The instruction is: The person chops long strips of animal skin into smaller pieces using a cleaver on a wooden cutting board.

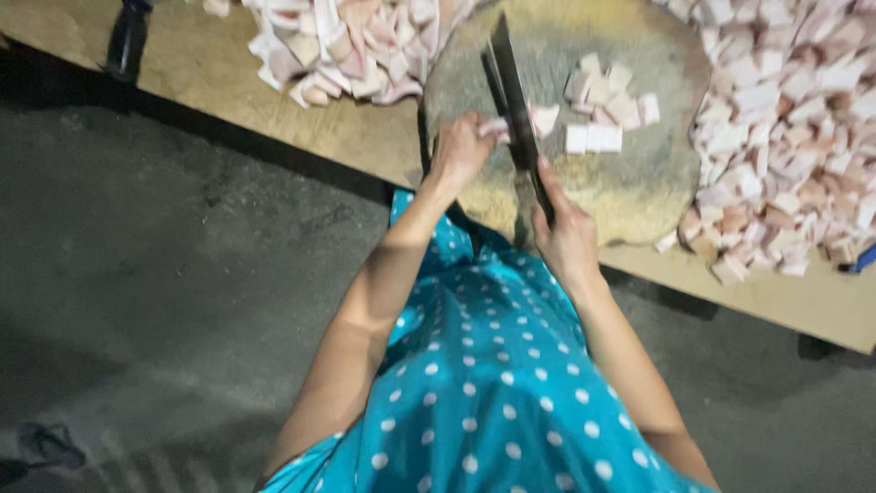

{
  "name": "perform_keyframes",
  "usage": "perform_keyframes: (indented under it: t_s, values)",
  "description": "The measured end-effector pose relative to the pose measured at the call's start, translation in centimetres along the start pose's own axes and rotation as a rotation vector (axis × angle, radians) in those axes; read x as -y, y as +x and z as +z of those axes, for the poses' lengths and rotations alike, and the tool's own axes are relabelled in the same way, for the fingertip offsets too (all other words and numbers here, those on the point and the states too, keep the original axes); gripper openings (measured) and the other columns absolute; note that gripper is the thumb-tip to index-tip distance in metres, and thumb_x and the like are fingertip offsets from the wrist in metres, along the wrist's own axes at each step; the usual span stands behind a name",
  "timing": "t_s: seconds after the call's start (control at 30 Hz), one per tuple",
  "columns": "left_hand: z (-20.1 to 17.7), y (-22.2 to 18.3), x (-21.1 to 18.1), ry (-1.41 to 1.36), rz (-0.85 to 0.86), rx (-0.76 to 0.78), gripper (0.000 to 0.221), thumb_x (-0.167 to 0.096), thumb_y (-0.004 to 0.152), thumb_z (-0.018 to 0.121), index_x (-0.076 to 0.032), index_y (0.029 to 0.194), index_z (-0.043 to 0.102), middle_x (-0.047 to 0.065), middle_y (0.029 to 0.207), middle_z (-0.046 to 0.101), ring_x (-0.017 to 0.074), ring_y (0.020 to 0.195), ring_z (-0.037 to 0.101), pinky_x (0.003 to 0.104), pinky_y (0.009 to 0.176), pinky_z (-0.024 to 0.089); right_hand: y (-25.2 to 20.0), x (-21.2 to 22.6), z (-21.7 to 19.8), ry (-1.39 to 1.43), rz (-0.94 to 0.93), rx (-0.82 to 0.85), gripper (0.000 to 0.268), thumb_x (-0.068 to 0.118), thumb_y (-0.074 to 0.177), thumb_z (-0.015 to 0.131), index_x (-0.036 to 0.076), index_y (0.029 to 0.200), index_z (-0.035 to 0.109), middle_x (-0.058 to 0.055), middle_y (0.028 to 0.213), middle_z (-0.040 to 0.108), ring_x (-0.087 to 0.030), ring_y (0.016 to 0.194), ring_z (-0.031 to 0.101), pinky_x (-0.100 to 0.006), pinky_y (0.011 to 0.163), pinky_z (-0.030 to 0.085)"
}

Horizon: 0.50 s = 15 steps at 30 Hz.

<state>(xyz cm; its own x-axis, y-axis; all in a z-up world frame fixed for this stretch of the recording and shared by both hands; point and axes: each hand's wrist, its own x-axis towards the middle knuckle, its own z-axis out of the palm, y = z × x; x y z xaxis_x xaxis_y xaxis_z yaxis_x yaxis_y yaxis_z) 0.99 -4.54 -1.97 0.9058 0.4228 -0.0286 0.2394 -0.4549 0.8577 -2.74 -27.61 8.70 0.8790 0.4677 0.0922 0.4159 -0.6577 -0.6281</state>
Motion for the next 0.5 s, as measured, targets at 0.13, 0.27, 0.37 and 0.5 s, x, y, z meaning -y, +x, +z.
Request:
perform_keyframes:
  t_s: [0.13, 0.27, 0.37, 0.5]
  values:
    - [1.1, -1.8, 1.1, 0.113, 0.094, -0.012, 0.026, -0.023, 0.082, 0.081, 0.000, 0.092, 0.074, 0.025, 0.081, 0.072, 0.0423, 0.081, 0.072, 0.048, 0.071, 0.055, -0.9, -0.6, -2.4, 0.035, 0.138, 0.063, 0.063, 0.011, 0.098, 0.071, 0.023, 0.157, 0.051, -0.023, 0.089, 0.071, -0.029, 0.067, 0.067, -0.040, 0.066, 0.054]
    - [1.9, -0.8, 1.3, -0.198, 0.047, 0.088, 0.022, -0.020, 0.089, 0.070, -0.003, 0.102, 0.073, 0.019, 0.082, 0.075, 0.0339, 0.076, 0.077, 0.043, 0.070, 0.058, -0.2, 1.9, -6.3, 0.047, 0.102, -0.039, 0.058, 0.012, 0.102, 0.073, 0.019, 0.156, 0.053, -0.019, 0.097, 0.076, -0.020, 0.065, 0.065, -0.036, 0.065, 0.054]
    - [2.2, -0.5, 2.1, 0.048, 0.414, -0.192, 0.022, -0.017, 0.089, 0.073, -0.005, 0.107, 0.075, 0.021, 0.101, 0.072, 0.0408, 0.090, 0.072, 0.044, 0.083, 0.057, -0.6, 3.0, -8.2, 0.068, -0.032, -0.269, 0.056, 0.010, 0.107, 0.074, 0.012, 0.158, 0.052, -0.017, 0.104, 0.078, -0.014, 0.072, 0.062, -0.033, 0.068, 0.054]
    - [0.0, -0.1, 2.6, 0.090, 0.218, -0.207, 0.026, -0.015, 0.088, 0.074, -0.001, 0.110, 0.073, 0.024, 0.106, 0.068, 0.0407, 0.092, 0.070, 0.045, 0.083, 0.055, -0.9, 2.0, -5.3, 0.020, -0.287, -0.389, 0.059, 0.007, 0.108, 0.076, 0.013, 0.159, 0.047, -0.020, 0.105, 0.075, -0.024, 0.080, 0.071, -0.035, 0.074, 0.057]
